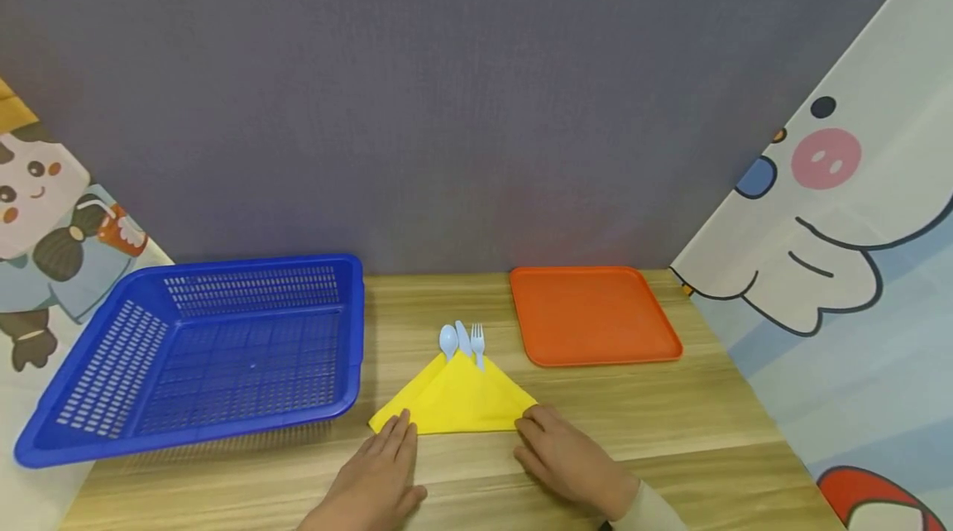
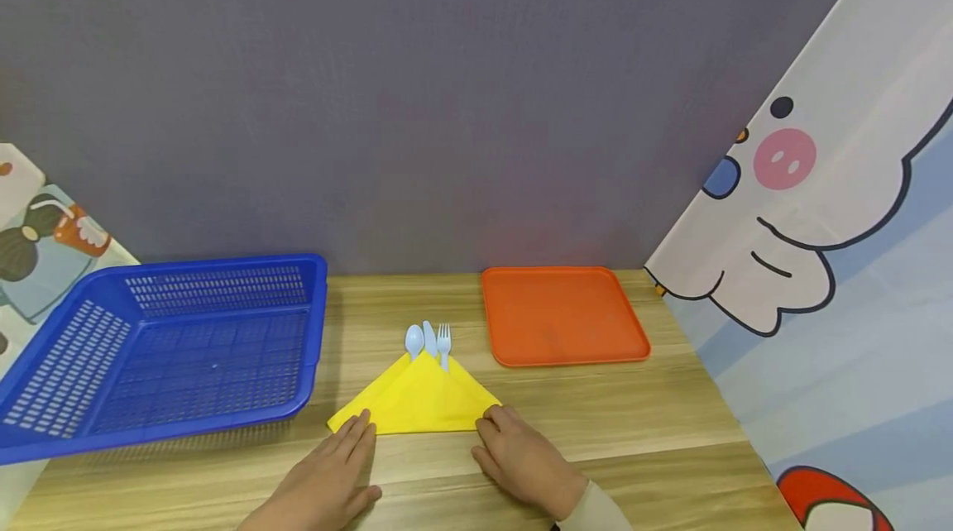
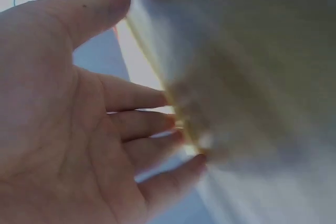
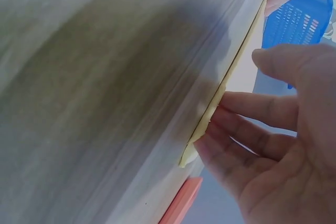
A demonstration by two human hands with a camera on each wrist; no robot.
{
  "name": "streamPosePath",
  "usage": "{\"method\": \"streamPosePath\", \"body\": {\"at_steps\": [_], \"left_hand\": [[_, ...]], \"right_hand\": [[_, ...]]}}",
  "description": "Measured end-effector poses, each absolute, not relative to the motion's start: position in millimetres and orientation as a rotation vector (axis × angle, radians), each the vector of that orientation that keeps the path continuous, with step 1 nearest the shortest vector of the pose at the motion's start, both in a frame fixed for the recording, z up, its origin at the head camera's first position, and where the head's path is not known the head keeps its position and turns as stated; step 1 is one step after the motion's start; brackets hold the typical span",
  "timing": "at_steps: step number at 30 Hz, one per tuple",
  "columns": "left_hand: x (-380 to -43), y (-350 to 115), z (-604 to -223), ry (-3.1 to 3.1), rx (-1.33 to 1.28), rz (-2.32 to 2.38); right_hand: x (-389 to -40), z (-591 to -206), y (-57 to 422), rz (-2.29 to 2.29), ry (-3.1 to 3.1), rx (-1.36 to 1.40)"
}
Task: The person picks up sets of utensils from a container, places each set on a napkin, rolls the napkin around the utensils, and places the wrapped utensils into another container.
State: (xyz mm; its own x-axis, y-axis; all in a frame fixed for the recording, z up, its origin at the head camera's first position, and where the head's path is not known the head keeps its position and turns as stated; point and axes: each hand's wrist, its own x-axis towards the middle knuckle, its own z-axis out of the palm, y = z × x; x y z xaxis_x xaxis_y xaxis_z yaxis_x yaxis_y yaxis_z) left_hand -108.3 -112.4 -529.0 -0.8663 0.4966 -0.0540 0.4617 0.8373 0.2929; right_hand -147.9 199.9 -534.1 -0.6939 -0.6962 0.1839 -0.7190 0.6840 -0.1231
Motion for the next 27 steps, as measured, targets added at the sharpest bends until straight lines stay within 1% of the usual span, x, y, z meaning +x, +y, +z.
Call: {"method": "streamPosePath", "body": {"at_steps": [5, 11, 13, 19, 22, 27], "left_hand": [[-118, -92, -516, 2.931, 0.749, 0.28], [-133, -55, -510, 2.939, 1.005, 0.133], [-138, -45, -509, 2.907, 1.049, 0.122], [-147, -29, -512, 2.862, 1.031, 0.046], [-149, -28, -513, 2.866, 1.024, 0.025], [-149, -29, -516, 2.878, 1.028, 0.006]], "right_hand": [[-157, -536, 199, 0.355, -2.695, 1.186], [-165, -532, 196, 0.403, -2.69, 1.194], [-166, -530, 195, 0.399, -2.718, 1.189], [-170, -528, 196, 0.44, -2.818, 1.176], [-172, -530, 197, 0.434, -2.81, 1.072], [-176, -535, 194, 0.385, -2.866, 0.791]]}}
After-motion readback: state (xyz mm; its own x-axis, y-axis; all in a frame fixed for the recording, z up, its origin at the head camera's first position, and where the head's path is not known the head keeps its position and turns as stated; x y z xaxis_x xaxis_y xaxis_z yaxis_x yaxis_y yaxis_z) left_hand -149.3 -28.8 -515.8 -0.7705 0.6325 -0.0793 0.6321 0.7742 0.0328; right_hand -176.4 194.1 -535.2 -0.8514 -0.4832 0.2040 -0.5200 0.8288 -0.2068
